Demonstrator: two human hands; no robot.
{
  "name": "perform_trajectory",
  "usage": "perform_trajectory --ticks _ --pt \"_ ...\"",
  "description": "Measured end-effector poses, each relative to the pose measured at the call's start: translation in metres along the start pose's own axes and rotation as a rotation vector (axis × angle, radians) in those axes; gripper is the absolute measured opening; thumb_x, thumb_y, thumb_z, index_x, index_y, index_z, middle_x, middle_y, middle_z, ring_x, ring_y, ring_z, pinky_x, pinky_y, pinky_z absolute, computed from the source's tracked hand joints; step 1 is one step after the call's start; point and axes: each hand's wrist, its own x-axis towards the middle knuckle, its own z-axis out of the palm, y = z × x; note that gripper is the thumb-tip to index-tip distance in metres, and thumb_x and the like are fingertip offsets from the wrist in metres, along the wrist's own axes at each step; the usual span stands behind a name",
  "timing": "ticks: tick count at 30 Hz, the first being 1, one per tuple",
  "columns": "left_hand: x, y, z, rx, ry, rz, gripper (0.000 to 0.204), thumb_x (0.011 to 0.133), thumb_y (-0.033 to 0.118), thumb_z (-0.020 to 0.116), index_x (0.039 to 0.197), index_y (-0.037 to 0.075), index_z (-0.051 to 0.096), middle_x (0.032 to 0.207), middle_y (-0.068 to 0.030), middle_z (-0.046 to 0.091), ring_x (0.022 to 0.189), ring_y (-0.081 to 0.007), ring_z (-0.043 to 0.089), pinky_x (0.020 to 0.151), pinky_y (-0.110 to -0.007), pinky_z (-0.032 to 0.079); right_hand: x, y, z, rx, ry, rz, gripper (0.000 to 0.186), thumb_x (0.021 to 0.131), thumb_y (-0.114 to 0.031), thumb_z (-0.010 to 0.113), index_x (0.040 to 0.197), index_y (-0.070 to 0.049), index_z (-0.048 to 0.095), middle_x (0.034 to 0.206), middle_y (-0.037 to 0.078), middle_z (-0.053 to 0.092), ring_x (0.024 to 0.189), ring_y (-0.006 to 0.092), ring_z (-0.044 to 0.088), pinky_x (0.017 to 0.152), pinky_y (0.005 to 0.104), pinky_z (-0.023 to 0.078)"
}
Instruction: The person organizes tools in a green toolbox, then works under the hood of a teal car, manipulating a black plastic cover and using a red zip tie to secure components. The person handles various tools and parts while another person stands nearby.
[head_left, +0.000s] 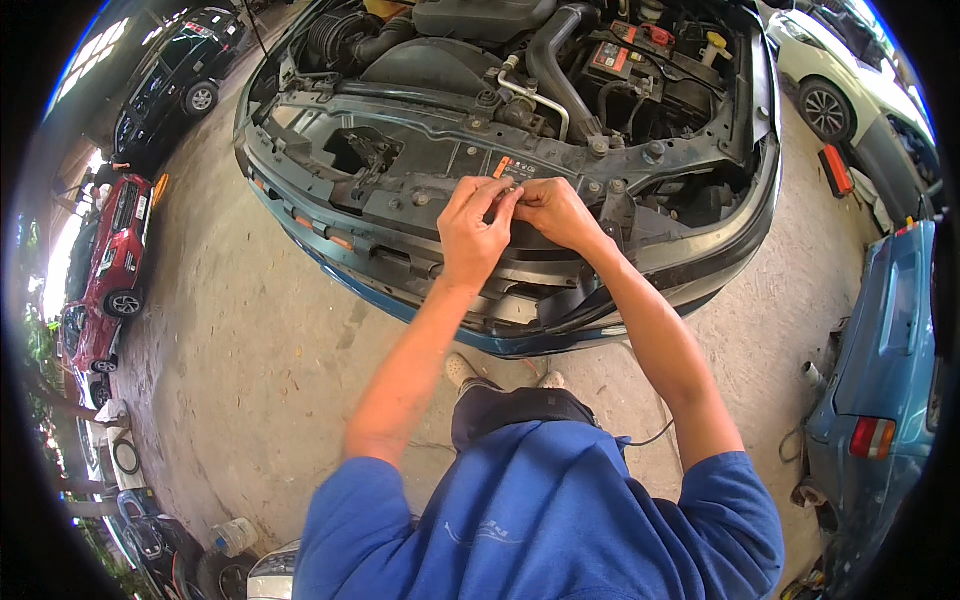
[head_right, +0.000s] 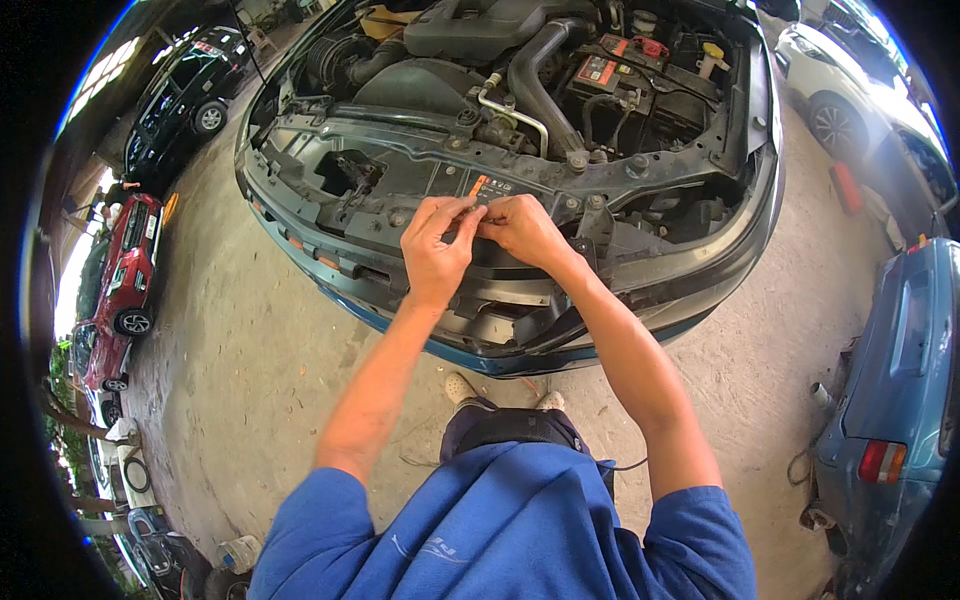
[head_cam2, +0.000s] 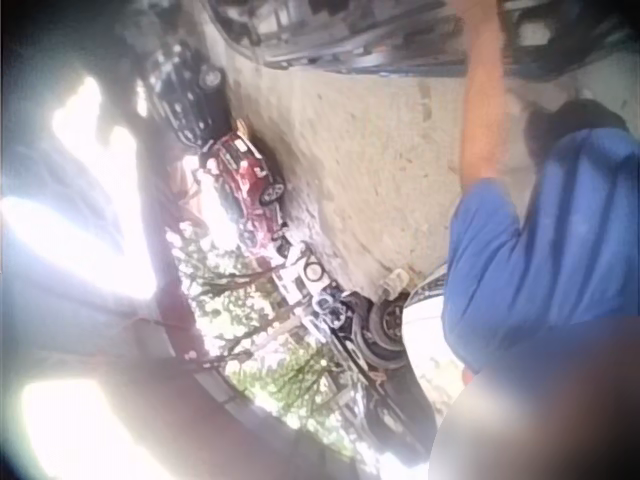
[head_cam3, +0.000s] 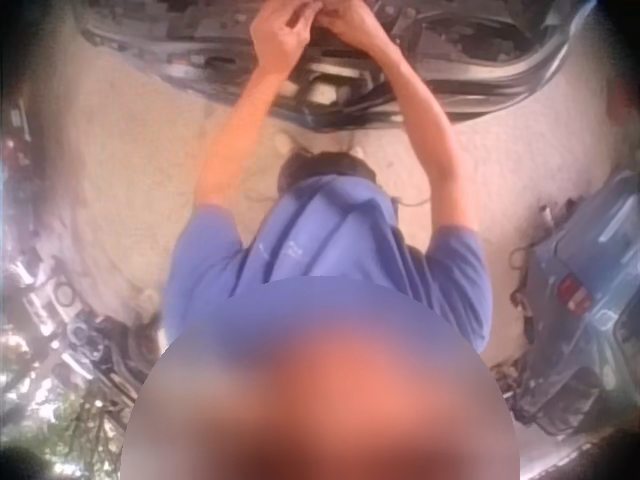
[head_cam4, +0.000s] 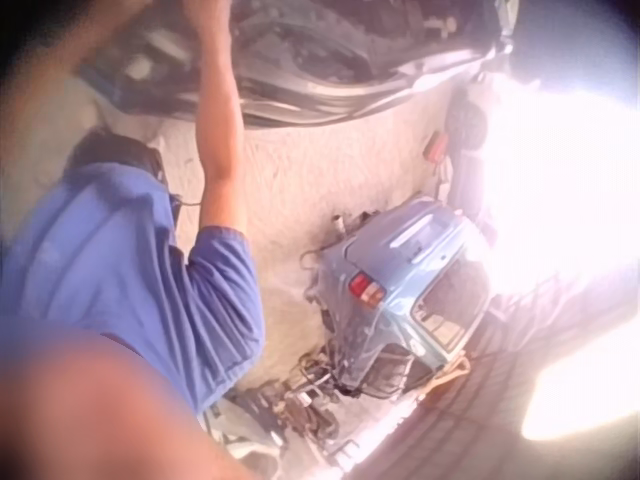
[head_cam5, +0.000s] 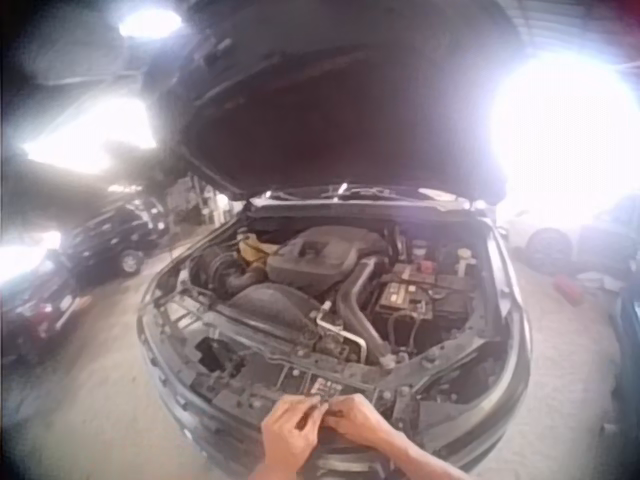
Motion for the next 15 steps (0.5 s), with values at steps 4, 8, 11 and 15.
perform_trajectory --ticks 4,8,11,15 --pt "-0.015 0.009 0.012 -0.035 0.193 -0.17 0.017 0.093 0.003 0.078 0.11 0.001 0.08 0.092 -0.0081 0.073 0.081 -0.0152 0.071 0.072 -0.03 0.058 0.0 -0.005 0.002 -0.017 0.016 -0.021 0.019 0.089 -0.016 0.078 0.095 0.002 0.077 0.079 0.021 0.071 0.068 0.0339 0.065 0.068 0.0411 0.052" --pt "-0.019 0.007 0.012 -0.095 0.219 -0.187 0.017 0.1 0.007 0.071 0.113 0.001 0.08 0.093 -0.0071 0.073 0.079 -0.0141 0.069 0.07 -0.029 0.055 -0.001 -0.009 0.001 -0.021 0.01 -0.02 0.018 0.088 -0.016 0.079 0.095 0.001 0.078 0.079 0.021 0.071 0.07 0.0344 0.067 0.069 0.0416 0.053" --pt "-0.02 0.001 0.007 -0.385 0.164 -0.362 0.015 0.1 0.006 0.07 0.11 -0.001 0.079 0.094 -0.0084 0.074 0.078 -0.0156 0.068 0.065 -0.03 0.054 -0.001 -0.008 0.0 -0.058 -0.013 -0.028 0.017 0.089 -0.015 0.078 0.095 0.001 0.079 0.08 0.02 0.073 0.07 0.0337 0.069 0.07 0.0413 0.053" --pt "-0.007 -0.011 -0.009 -0.829 -0.018 -0.751 0.019 0.105 0.012 0.065 0.108 -0.002 0.077 0.098 -0.0074 0.073 0.079 -0.0148 0.066 0.066 -0.03 0.053 -0.001 -0.007 0.002 0.058 0.01 -0.128 0.015 0.09 -0.013 0.077 0.096 0.001 0.078 0.081 0.018 0.073 0.072 0.0316 0.068 0.069 0.0398 0.052"
